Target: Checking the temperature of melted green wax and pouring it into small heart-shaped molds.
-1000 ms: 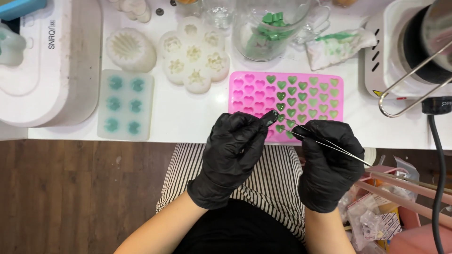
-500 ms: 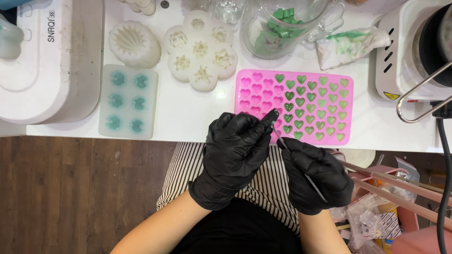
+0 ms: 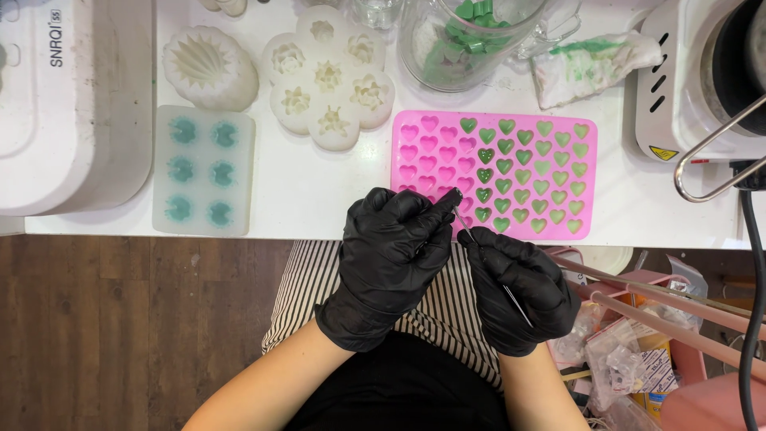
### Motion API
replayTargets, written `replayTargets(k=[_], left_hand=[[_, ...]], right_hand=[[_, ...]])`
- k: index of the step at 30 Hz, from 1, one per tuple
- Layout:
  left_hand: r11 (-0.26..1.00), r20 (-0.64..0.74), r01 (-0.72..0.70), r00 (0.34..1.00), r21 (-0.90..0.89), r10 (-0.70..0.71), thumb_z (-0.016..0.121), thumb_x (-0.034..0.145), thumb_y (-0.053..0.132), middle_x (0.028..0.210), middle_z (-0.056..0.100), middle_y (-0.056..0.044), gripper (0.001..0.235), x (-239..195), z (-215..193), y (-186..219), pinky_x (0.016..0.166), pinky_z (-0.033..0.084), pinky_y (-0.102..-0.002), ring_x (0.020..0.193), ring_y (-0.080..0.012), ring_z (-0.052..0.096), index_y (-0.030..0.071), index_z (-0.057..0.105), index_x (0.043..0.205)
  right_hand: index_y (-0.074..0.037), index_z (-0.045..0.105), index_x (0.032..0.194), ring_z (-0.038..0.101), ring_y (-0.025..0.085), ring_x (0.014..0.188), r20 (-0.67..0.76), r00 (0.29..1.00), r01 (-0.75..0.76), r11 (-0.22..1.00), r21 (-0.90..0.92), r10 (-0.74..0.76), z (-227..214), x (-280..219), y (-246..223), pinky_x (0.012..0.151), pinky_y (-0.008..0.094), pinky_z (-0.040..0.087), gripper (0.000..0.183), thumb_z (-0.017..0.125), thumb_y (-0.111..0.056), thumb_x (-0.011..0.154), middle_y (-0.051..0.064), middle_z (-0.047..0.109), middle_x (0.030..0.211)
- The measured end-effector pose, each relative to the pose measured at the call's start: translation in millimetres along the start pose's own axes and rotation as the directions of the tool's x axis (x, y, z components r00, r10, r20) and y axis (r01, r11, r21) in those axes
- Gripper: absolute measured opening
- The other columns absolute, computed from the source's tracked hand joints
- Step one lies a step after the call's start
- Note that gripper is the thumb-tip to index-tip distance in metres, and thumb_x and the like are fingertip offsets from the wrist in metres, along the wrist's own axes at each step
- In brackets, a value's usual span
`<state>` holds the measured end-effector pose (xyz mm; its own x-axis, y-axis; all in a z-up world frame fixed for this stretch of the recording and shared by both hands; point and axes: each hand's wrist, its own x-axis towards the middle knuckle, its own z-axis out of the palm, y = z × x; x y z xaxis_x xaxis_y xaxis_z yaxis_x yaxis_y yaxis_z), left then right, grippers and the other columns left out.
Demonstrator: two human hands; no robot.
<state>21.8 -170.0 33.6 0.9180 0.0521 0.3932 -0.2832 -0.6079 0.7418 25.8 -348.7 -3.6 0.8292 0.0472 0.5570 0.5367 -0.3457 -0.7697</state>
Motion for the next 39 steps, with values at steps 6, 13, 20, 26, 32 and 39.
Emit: replayTargets(k=[6, 13, 20, 26, 32, 39], left_hand=[[0.999, 0.03, 0.021, 0.999, 0.036, -0.022, 0.075, 0.087, 0.016, 0.091, 0.062, -0.002, 0.046, 3, 2, 2, 0.078, 0.043, -0.043, 0.083, -0.0275, 0.055, 0.014, 0.07, 0.132], [0.996, 0.023, 0.03, 0.999, 0.086, -0.032, 0.075, 0.088, 0.015, 0.091, 0.062, -0.002, 0.044, 3, 5, 3, 0.077, 0.043, -0.043, 0.083, -0.0269, 0.055, 0.015, 0.07, 0.132], [0.999, 0.002, 0.05, 0.999, 0.019, -0.05, 0.074, 0.092, 0.012, 0.091, 0.06, -0.001, 0.043, -9, -2, 8, 0.082, 0.044, -0.041, 0.086, -0.0254, 0.056, 0.02, 0.069, 0.135], [0.998, 0.049, 0.05, 0.997, 0.048, -0.053, 0.076, 0.089, 0.013, 0.087, 0.059, -0.001, 0.048, -14, 3, 10, 0.082, 0.041, -0.043, 0.083, -0.0258, 0.056, 0.017, 0.068, 0.136], [0.997, 0.026, 0.012, 1.0, 0.079, -0.014, 0.077, 0.088, 0.016, 0.089, 0.06, -0.002, 0.048, -12, 7, 7, 0.081, 0.041, -0.043, 0.083, -0.0265, 0.056, 0.016, 0.068, 0.136], [0.995, 0.063, 0.009, 0.998, 0.103, -0.016, 0.076, 0.087, 0.018, 0.086, 0.059, -0.001, 0.049, -10, 6, 8, 0.079, 0.04, -0.043, 0.08, -0.0258, 0.055, 0.015, 0.068, 0.136]], right_hand=[[0.007, 0.067, 0.09, 0.076, 0.032, 0.093, -0.033, 0.989, -0.137, 0.972, 0.19, 0.146, -4, 3, -2, 0.091, 0.048, 0.066, 0.017, 0.078, 0.016, 0.081, 0.024, 0.072, 0.099], [0.008, 0.061, 0.095, 0.076, 0.034, 0.095, -0.134, 0.986, -0.076, 0.982, 0.175, 0.1, -10, -9, 14, 0.09, 0.049, 0.069, 0.023, 0.079, 0.02, 0.088, 0.025, 0.071, 0.104], [0.005, 0.063, 0.09, 0.076, 0.028, 0.086, -0.114, 0.982, -0.151, 0.989, 0.011, 0.151, -23, -14, 10, 0.083, 0.041, 0.068, 0.024, 0.08, 0.021, 0.086, 0.021, 0.072, 0.095], [0.005, 0.069, 0.092, 0.076, 0.026, 0.092, 0.009, 0.999, -0.051, 0.997, -0.052, 0.051, -16, -8, -4, 0.083, 0.033, 0.065, 0.018, 0.08, 0.016, 0.083, 0.019, 0.074, 0.1], [0.002, 0.071, 0.092, 0.076, 0.026, 0.092, -0.009, 1.0, 0.014, 0.979, -0.205, -0.016, -7, 0, -3, 0.085, 0.032, 0.063, 0.021, 0.086, 0.013, 0.081, 0.018, 0.074, 0.098], [-0.001, 0.061, 0.094, 0.079, 0.024, 0.097, -0.088, 0.996, -0.022, 0.999, -0.038, 0.018, -4, -3, 14, 0.085, 0.03, 0.066, 0.028, 0.086, 0.01, 0.089, 0.016, 0.076, 0.104]])
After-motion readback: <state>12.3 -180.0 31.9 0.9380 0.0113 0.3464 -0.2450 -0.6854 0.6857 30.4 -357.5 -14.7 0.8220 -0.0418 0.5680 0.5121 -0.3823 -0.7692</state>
